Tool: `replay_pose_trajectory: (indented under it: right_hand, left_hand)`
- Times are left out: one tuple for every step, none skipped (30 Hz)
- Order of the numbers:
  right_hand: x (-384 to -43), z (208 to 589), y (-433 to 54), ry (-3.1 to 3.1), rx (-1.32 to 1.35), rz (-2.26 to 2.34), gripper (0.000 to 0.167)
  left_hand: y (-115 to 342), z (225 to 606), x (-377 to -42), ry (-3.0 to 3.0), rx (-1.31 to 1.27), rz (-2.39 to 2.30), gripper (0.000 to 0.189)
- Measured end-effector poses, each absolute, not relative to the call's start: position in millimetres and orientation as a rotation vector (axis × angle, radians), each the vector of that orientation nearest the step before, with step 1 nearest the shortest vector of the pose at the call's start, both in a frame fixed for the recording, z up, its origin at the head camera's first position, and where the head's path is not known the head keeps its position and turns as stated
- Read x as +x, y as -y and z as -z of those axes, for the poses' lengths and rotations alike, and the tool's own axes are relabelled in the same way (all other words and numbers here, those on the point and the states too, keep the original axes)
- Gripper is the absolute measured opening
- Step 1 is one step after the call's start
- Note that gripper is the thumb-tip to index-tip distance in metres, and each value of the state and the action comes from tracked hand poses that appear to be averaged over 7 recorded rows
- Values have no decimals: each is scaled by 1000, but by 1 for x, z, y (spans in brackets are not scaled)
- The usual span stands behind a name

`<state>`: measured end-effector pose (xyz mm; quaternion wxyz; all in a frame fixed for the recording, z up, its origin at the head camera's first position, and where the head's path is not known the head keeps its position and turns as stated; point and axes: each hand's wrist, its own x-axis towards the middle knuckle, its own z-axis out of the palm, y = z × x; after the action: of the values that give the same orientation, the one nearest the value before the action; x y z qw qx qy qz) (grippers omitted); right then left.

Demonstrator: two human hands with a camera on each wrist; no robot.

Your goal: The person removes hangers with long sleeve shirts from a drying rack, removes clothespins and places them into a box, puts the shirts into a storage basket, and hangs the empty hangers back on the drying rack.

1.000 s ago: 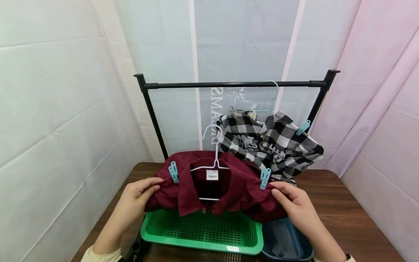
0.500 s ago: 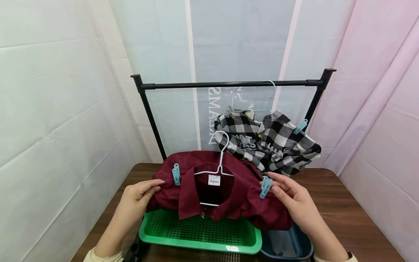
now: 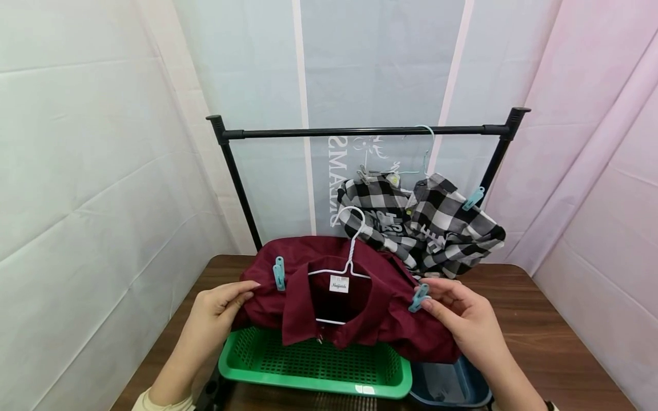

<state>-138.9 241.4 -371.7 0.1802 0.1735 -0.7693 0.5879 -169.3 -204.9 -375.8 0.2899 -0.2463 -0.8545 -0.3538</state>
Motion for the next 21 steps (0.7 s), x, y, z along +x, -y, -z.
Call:
replay_pose_trajectory:
  right_hand:
    - [-139,372,-241,2171,489,-1657,37]
    - [-139,372,-241,2166,487,-1659,36]
    - [-139,372,-241,2160,482,-1668,36]
    - [-139,373,-241,2156,481,-1672,35]
    - [-139,373,-241,2147,488,-1685,34]
    - [-138,373,-241,2136,493,-1704,33]
    - [-138,374,-241,2122,504,-1722,32]
    - [-138,374,-242,2111,508,-1737,31]
    - [-138,374,-242,2104,507,-1745,30]
    - [-138,374,-242,2097,513,-1749,29]
    - [-138,373,-242,2089,518,-1756,28]
    - [-138,373,-242,2086,516,-1755,27]
    - [-138,372,-242,2082,520,-1756,26]
    - [-137,372,-242,2080,518,-1757,25]
    - [-137,371,-242,2082,516,-1751,25]
    - [-137,371,-242,2085,515,-1747,24]
    - [-136,370,-241,2089,503,-1738,23]
    - [-136,370,-241,2090,490,-1733,23]
    - [-136,370,-241,2086,478,-1735,22]
    - [-136,370,-242,2083,472,-1730,22]
    - [-136,370,-242,2078,465,-1726,22]
  left_hand:
    - [205,376,-169,2276,-659,946,30]
    - [205,375,-169,2274,-662,947,29]
    - [205,375,-170,2271,-665,947,29]
    - [205,375,-170,2268,-667,946,29]
    - [205,376,-170,2266,-669,946,29]
    - [205,376,-170,2264,-670,946,29]
    - [205,376,-170,2264,-669,946,30]
    - [205,376,-170,2265,-667,946,30]
    - [205,376,-170,2266,-664,946,31]
    - [205,376,-169,2269,-660,946,31]
    - [205,376,-169,2271,-656,947,32]
    - [205,376,-169,2274,-651,947,32]
    - [205,376,-169,2276,-649,947,32]
    - [205,376,-169,2279,-647,946,32]
    - [205,376,-169,2279,-647,946,31]
    - [206,376,-169,2281,-645,946,31]
    - [206,376,-169,2281,-644,945,30]
    - [206,376,-169,2281,-644,944,30]
    - [206,376,-169,2282,-644,943,30]
    - [206,376,-169,2282,-643,943,30]
    - [206,376,-169,2282,-641,941,30]
